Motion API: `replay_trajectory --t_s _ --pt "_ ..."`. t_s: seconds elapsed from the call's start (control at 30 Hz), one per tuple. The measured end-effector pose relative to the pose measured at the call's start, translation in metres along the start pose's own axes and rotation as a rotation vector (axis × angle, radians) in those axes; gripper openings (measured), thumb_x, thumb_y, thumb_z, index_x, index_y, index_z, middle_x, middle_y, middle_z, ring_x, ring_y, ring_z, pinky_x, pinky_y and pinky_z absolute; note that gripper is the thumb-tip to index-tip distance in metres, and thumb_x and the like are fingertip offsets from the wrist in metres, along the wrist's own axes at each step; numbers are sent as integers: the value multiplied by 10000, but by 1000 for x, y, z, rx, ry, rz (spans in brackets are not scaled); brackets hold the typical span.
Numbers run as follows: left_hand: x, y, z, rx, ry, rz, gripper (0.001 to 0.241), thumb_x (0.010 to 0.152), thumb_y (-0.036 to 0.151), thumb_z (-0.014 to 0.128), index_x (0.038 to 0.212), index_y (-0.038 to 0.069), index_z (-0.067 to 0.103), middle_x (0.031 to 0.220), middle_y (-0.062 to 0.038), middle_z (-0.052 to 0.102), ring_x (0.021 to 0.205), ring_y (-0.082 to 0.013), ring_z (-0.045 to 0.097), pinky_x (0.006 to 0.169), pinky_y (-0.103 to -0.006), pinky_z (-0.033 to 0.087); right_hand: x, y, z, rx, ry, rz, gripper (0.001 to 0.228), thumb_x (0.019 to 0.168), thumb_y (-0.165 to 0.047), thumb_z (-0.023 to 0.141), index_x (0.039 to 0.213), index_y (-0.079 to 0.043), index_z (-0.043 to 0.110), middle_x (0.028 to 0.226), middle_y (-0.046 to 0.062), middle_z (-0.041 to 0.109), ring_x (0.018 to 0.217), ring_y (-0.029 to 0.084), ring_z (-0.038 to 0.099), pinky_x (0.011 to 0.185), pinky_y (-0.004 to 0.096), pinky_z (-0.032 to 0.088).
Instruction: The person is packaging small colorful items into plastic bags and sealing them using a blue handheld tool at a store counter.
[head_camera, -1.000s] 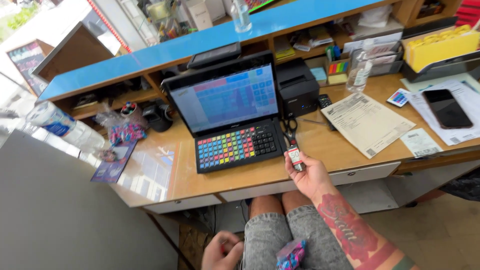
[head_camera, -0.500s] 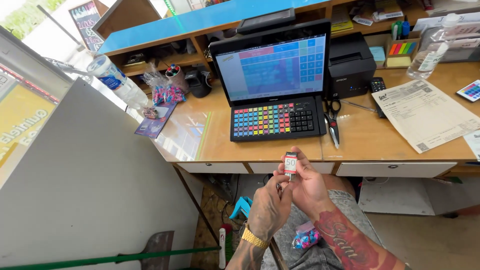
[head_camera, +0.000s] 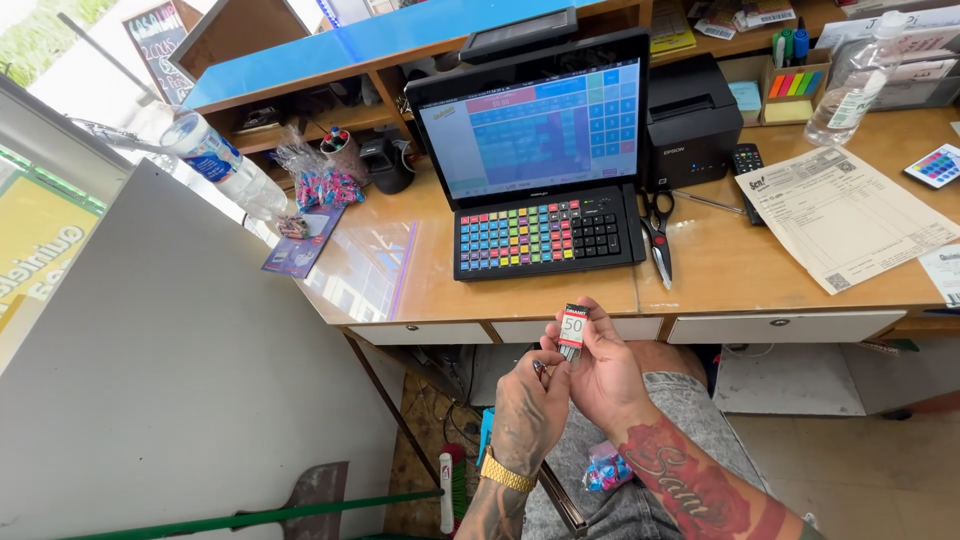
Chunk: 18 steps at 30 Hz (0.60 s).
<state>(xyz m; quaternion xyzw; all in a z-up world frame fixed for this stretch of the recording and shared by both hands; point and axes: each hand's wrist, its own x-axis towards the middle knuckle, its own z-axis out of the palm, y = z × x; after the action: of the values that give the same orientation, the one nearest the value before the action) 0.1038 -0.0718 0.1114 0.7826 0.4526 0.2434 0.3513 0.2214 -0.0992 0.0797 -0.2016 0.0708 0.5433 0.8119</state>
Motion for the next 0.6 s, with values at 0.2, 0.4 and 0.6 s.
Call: replay_trajectory --t_s 0.2,0.4,0.6 --pt "1 0 4 14 12 -26 187 929 333 712 955 149 730 535 61 588 469 -140 537 537 -340 489 0 2 -3 -36 -14 -46 282 1085 -96 402 1330 -148 532 1235 228 580 1125 341 613 1042 500 506" --pt "1 -7 13 59 115 54 132 896 281 695 904 154 732 546 49 618 451 -164 572 508 -357 511 -4 2 4 -66 8 -81 281 1077 -80 416 1328 -145 526 1245 225 580 1114 352 621 1024 512 522" --pt "2 -17 22 91 211 77 141 875 284 743 834 150 736 535 68 617 454 -157 569 493 -353 493 -6 1 5 -83 40 -111 263 1067 -85 445 1301 -155 543 1251 173 588 1149 361 625 1019 542 532"
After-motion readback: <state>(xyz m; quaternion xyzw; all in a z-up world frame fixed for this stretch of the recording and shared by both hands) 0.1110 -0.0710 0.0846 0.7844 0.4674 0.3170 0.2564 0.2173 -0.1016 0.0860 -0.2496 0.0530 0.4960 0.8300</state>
